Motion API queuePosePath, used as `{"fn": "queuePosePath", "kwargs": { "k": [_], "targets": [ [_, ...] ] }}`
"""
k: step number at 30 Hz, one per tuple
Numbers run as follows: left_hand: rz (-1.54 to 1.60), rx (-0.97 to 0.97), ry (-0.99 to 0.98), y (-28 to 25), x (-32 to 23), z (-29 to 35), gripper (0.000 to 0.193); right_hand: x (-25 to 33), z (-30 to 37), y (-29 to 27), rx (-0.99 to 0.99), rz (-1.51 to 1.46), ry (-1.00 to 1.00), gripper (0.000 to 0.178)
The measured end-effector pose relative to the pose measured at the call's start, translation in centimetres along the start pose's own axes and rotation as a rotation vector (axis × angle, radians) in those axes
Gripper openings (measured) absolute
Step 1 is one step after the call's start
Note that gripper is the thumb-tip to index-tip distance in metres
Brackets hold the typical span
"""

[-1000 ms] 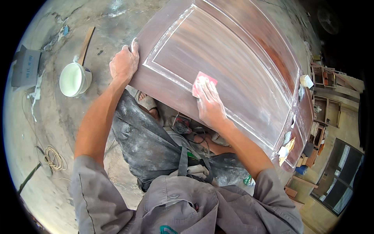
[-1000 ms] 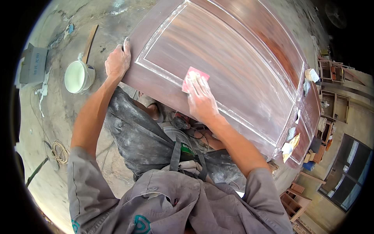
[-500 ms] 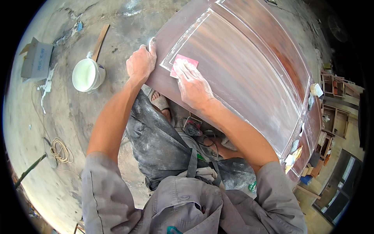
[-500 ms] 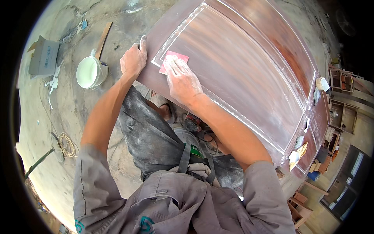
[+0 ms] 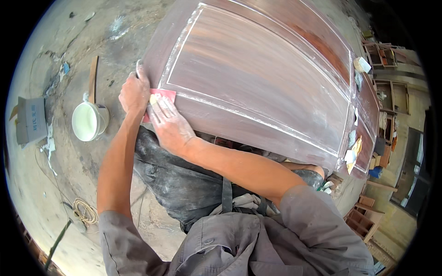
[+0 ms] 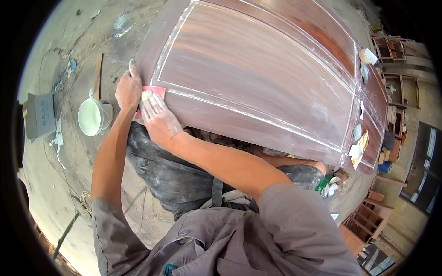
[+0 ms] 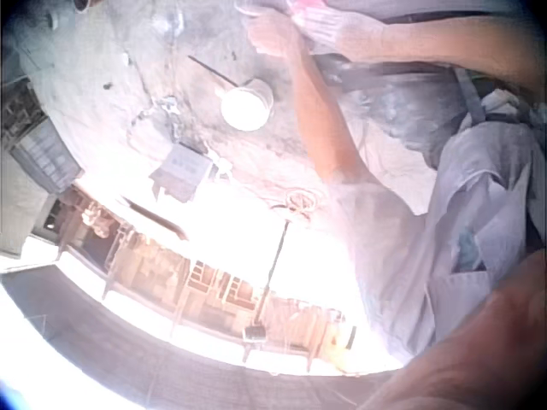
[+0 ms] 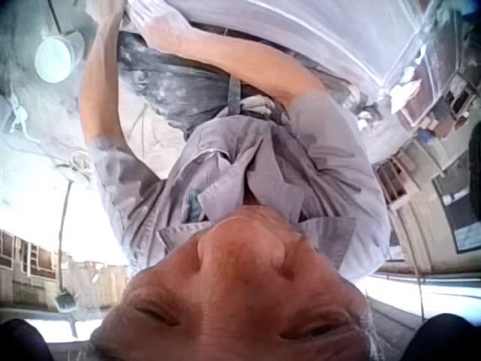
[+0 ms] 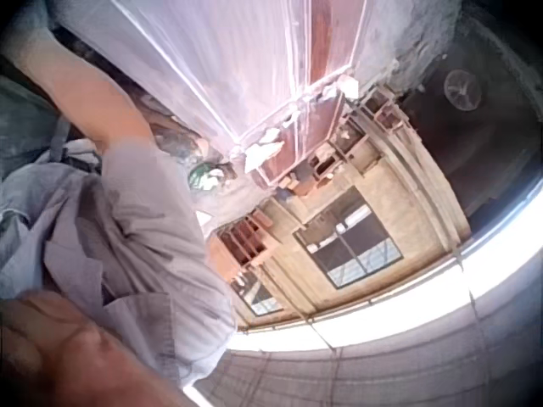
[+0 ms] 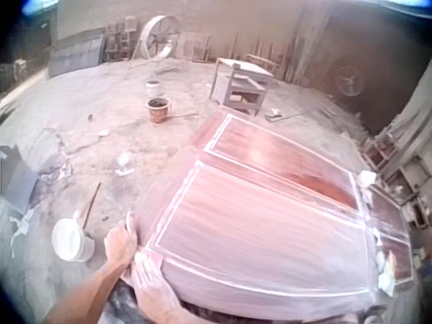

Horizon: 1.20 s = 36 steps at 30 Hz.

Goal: The person is sanding a large wooden door panel with sandpaper. They systematically rub the surface and edges of the door to smooth it, occasionally switching between different pieces of sandpaper.

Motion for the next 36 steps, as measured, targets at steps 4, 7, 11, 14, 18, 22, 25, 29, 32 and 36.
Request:
{"fn": "queuePosePath", "kwargs": {
  "k": [4, 7, 11, 14, 18, 22, 25, 29, 32, 36],
  "targets": [
    [0.028, -0.010, -0.003, 0.1, 2.4, -0.9, 0.087, -3.5, 8.0, 0.5, -0.024, -0.046, 0.015, 0.058],
    [0.045, -0.010, 0.031, 0.3, 3.1, -1.8, 0.092, -13.3, 25.6, -1.1, -0.002, -0.032, 0.350, 0.060],
    [0.030, 0.013, 0.087, 0.9, 3.3, -2.7, 0.089, -26.1, 50.2, -3.8, -0.183, 0.008, 0.942, 0.061],
    [0.006, 0.016, 0.131, 1.4, 3.7, -3.2, 0.087, -28.8, 54.9, -2.5, -0.306, 0.045, 1.225, 0.059],
    [-0.043, 0.005, 0.096, 0.8, 4.3, -3.9, 0.087, -30.6, 55.4, -2.4, -0.390, -0.058, 1.238, 0.054],
    [-0.065, -0.070, 0.155, -0.5, 2.2, -1.7, 0.091, -31.5, 60.4, -8.4, -0.451, 0.069, 1.212, 0.050],
    [-0.038, -0.077, 0.224, 0.0, 2.0, -1.9, 0.092, -35.6, 68.0, -10.4, -0.399, 0.295, 1.389, 0.049],
    [-0.073, -0.115, 0.167, -0.9, 3.3, -3.2, 0.091, -42.4, 71.4, -11.0, -0.188, 0.318, 1.663, 0.057],
    [-0.015, -0.228, 0.236, -1.0, 2.4, -2.4, 0.090, -47.8, 72.3, -10.8, -0.295, 0.175, 1.734, 0.064],
    [0.006, -0.314, 0.300, -1.5, -2.1, 3.5, 0.091, -54.6, 71.3, -10.0, -0.361, -0.001, 1.770, 0.070]
  ]
}}
Point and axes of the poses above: each hand's wrist, its own z-axis away from the middle knuckle, its own y-axis out of the palm, x = y × z, the point moved 8 cm from there along -z, towards the middle knuckle, and after that the axes turned 12 degrees about x, right-handed, at the moved point
